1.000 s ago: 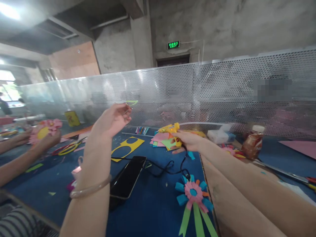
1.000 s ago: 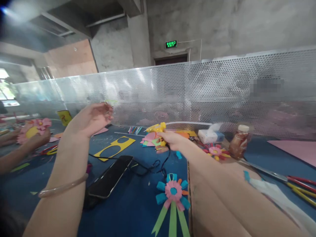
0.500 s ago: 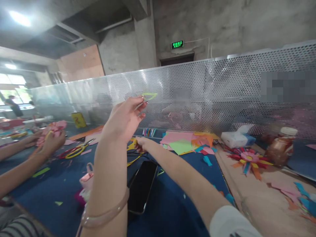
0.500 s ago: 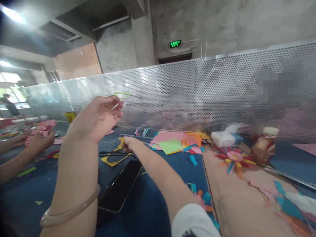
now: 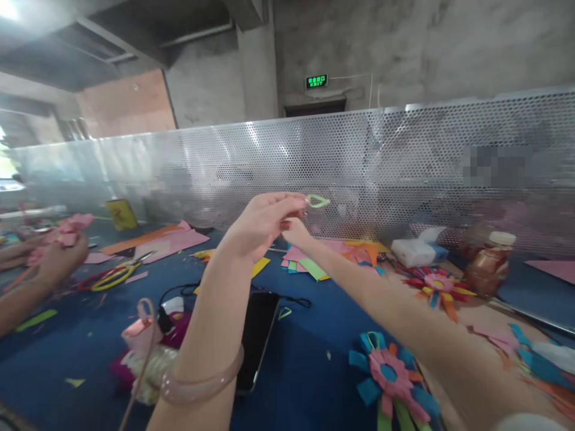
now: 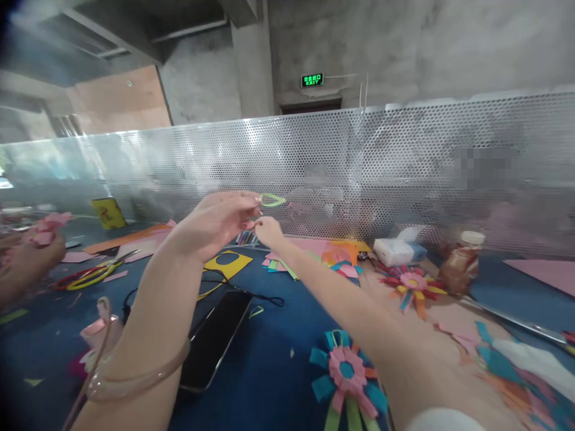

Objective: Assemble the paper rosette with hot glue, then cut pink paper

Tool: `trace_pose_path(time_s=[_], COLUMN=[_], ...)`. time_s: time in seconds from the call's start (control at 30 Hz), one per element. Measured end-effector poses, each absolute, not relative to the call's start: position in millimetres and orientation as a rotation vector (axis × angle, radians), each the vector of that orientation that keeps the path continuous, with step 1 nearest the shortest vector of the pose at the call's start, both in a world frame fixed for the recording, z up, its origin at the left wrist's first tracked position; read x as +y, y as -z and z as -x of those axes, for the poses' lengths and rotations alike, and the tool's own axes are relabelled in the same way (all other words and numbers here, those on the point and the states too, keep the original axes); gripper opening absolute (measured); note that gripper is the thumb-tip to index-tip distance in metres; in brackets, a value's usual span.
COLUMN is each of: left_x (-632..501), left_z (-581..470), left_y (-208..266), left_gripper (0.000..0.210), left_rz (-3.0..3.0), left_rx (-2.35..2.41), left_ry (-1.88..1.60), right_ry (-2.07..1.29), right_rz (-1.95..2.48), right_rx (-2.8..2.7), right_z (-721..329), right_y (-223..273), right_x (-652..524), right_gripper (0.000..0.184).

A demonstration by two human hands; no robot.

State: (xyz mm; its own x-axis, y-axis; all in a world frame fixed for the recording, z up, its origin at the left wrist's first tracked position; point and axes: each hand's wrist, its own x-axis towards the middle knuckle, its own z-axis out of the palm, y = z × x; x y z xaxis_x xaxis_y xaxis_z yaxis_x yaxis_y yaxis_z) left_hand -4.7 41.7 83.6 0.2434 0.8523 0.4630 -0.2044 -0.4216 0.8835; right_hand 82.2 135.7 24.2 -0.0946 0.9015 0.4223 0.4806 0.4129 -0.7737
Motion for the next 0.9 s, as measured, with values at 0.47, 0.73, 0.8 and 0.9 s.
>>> trace_pose_path(time_s=[0.47,0.73,0.8,0.9], left_x=[40,32,33,32], left_z=[-55,-47,-48,-49], left_y=[9,40,44,49], left_gripper=[0.014,0.017,0.018,0.020], left_rz=[-1.324,-1.339,-1.327,-1.264], left_rx=[0.722,0.906,0.917,0.954], left_ry=[-0.570,-0.396,-0.380,-0.387], right_ry=[-0.292,-0.455,-0.487,-0.577], right_rz=[1.533,1.561,1.509,1.362], right_rx=[-2.163,-2.437,-2.486,-2.524], right_z=[-268,-257,-258,-261], right_y=[43,39,45,61], right_x=[-24,-38,-33,-21], right_gripper=[0.020,0.023,0.024,0.020])
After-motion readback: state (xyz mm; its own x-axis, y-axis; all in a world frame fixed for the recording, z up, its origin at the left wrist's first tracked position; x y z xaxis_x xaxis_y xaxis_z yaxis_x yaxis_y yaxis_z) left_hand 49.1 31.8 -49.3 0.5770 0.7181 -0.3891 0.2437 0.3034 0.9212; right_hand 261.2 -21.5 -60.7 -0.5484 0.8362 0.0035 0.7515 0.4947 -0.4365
